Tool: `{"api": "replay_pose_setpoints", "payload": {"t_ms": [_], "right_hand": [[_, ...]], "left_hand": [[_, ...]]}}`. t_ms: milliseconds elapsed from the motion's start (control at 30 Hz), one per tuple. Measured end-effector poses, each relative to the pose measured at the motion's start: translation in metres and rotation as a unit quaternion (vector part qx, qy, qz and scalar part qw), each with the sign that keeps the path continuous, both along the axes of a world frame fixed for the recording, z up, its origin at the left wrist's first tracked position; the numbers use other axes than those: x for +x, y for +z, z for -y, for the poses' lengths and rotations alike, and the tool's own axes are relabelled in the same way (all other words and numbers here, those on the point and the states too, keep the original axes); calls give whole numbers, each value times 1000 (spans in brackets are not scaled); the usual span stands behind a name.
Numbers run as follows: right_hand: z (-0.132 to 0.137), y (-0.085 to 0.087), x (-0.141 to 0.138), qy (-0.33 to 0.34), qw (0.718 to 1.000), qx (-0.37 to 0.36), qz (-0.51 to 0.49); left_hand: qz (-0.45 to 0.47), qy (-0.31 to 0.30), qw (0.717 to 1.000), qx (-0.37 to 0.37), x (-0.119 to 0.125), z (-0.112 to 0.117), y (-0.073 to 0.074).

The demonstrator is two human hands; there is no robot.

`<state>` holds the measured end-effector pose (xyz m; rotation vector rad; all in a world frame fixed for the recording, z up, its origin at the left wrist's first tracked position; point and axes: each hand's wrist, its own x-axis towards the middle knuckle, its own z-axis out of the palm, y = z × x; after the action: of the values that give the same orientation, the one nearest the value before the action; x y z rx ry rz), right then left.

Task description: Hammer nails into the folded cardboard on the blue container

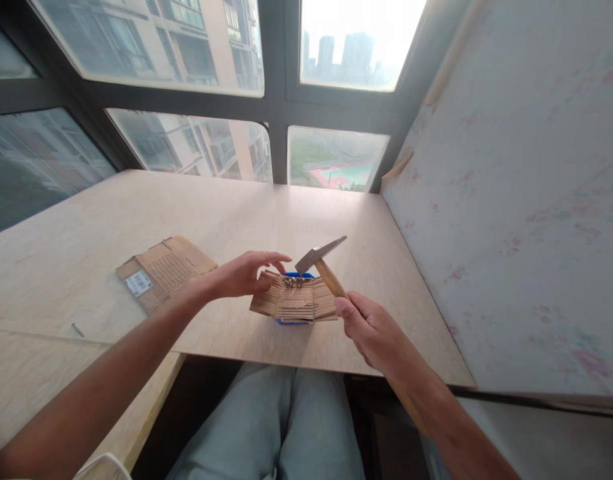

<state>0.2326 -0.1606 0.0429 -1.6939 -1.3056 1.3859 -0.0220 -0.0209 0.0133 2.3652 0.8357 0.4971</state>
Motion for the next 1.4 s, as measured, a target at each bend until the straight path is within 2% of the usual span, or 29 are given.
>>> {"api": "replay_pose_setpoints", "payload": {"t_ms": [100,367,500,733,1000,1233,1400], "right_hand": [[4,-3,4,-13,1000,-3,-10],[12,-9,13,-41,999,-17,-18],[14,-12,17,-44,999,-13,-18],[10,-14,17,-44,999,-4,-32],[4,-14,11,-42,998,-6,-49],[4,-13,12,-47,998,-14,-44],[7,-17,16,-45,998,-6,-53]], "left_hand": [[-22,9,999,34,-5,-10,1],[-86,-6,996,26,1,-24,-3],[-141,-9,989,48,10,-28,2],[-152,-66,985,54,22,-35,10],[-211,-82,971,75,34,-36,17],[-254,-104,957,88,34,-37,22],[-237,-91,961,115,25,-44,32]]}}
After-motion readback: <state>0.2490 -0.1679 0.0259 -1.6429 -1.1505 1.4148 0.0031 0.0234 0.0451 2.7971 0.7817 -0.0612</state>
